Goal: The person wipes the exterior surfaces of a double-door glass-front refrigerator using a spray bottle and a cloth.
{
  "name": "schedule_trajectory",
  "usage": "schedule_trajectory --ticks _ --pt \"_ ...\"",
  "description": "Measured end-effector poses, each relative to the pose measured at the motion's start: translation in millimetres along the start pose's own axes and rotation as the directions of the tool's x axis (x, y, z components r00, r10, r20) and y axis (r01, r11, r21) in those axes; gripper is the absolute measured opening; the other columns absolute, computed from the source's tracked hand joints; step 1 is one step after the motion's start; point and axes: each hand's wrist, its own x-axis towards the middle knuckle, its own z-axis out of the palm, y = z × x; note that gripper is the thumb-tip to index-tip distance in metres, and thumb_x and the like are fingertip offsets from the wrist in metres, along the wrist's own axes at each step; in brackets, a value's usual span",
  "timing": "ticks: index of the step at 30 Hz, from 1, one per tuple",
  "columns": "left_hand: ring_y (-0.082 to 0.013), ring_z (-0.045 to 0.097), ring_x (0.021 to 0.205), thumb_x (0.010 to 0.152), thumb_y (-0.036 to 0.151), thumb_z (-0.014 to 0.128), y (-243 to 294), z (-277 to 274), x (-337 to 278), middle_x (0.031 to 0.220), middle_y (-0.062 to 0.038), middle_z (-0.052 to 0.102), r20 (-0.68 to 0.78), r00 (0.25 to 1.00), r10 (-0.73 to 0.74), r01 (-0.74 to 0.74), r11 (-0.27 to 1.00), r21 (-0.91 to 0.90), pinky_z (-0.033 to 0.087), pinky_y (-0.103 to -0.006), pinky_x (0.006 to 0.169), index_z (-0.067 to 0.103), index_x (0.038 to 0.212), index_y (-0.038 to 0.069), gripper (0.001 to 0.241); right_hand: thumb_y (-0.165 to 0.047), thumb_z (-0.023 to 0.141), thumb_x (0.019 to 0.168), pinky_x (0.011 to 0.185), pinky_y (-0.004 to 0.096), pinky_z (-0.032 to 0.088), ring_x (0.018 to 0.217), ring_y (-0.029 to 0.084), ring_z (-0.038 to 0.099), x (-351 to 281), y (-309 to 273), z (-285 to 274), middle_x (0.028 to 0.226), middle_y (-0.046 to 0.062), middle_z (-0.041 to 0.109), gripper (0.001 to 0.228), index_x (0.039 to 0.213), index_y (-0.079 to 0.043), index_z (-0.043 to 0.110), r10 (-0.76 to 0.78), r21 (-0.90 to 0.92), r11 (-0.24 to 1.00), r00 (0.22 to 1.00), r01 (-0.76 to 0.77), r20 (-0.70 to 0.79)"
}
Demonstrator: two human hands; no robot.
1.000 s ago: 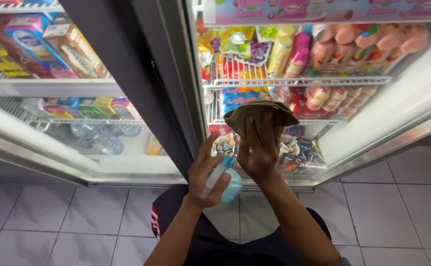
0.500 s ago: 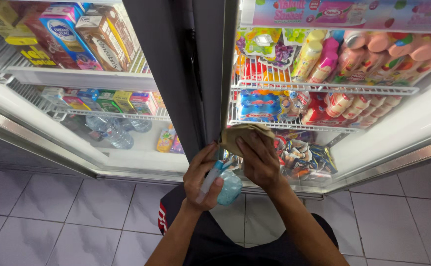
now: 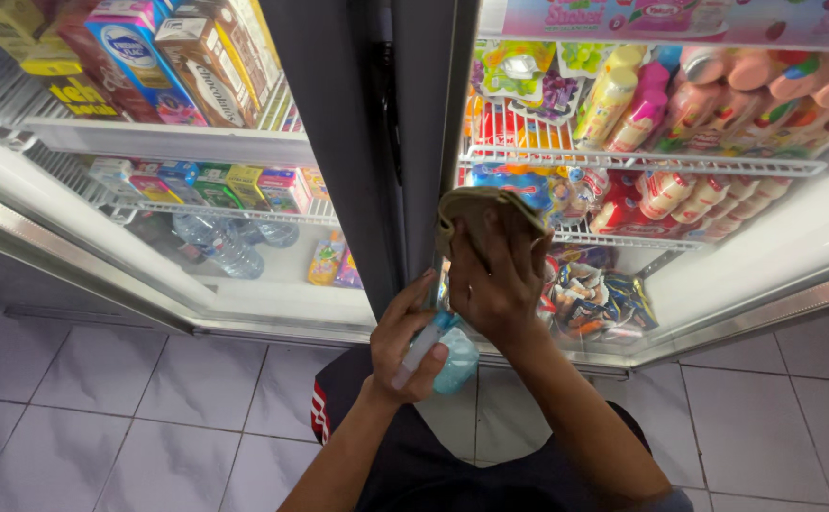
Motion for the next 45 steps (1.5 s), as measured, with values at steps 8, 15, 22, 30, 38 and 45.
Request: schedule_trajectory --ticks 8,15,22,30,38,45 --pt "-0.0479 0.056 0.138 0.101 0.025 0.062 -11 18 -17 0.148 -0.041 0.048 0.071 0.997 -0.014 0.017 0.999 -0.04 0.045 -0.0489 0.118 0.065 0.111 -0.013 0.039 -0.027 0.076 0.103 0.131 0.054 0.001 0.133 0.024 0.056 -23 15 -10 0.145 0.003 0.058 0.031 0.133 -0.019 0.076 -0.146 -0.068 0.987 0.989 0.144 -0.02" --pt "-0.0437 0.063 0.132 0.098 0.025 0.063 -20 43 -12 0.144 -0.04 0.052 0.081 0.995 -0.053 0.048 0.996 0.072 0.053 -0.0427 0.109 0.064 0.115 -0.011 0.04 -0.025 0.065 0.101 0.13 0.052 -0.004 0.135 0.018 0.057 -30 33 -7 0.148 0.001 0.057 0.036 0.135 -0.023 0.075 -0.174 -0.097 0.979 0.983 0.179 0.055" --pt "-0.0475 0.063 0.131 0.097 0.022 0.066 -8 107 12 0.143 -0.04 0.053 0.223 0.975 -0.019 0.018 1.0 0.01 0.052 -0.0459 0.109 0.066 0.115 -0.014 0.04 -0.014 0.07 0.104 0.131 0.055 -0.004 0.149 0.037 0.039 -92 107 -27 0.155 0.009 0.049 0.027 0.13 -0.019 0.076 0.035 -0.091 0.995 0.995 -0.044 -0.096" --pt "-0.049 0.049 0.146 0.094 0.017 0.068 8 214 30 0.155 -0.04 0.042 0.406 0.911 0.07 0.018 0.977 -0.21 0.044 -0.0504 0.119 0.067 0.112 -0.011 0.033 -0.008 0.061 0.104 0.131 0.062 0.009 0.153 0.045 0.036 -138 206 -89 0.159 0.021 0.041 0.028 0.13 -0.011 0.07 0.144 -0.201 0.96 0.961 -0.193 -0.236" --pt "-0.0472 0.043 0.15 0.093 0.015 0.069 8 275 32 0.159 -0.034 0.04 0.528 0.847 0.065 0.097 0.957 -0.274 0.047 -0.0522 0.115 0.066 0.118 -0.007 0.033 -0.009 0.049 0.109 0.131 0.061 0.015 0.155 0.047 0.032 -159 269 -136 0.162 0.031 0.033 0.041 0.15 -0.005 0.051 0.354 -0.169 0.877 0.844 -0.449 -0.402" --pt "-0.0461 0.04 0.151 0.093 0.013 0.069 2 286 21 0.16 -0.033 0.039 0.574 0.817 0.043 0.123 0.961 -0.246 0.044 -0.0543 0.118 0.066 0.117 -0.005 0.03 -0.008 0.05 0.108 0.131 0.056 0.017 0.155 0.045 0.031 -197 263 -131 0.162 0.029 0.034 0.038 0.145 -0.005 0.057 0.431 -0.175 0.844 0.835 -0.507 -0.344"
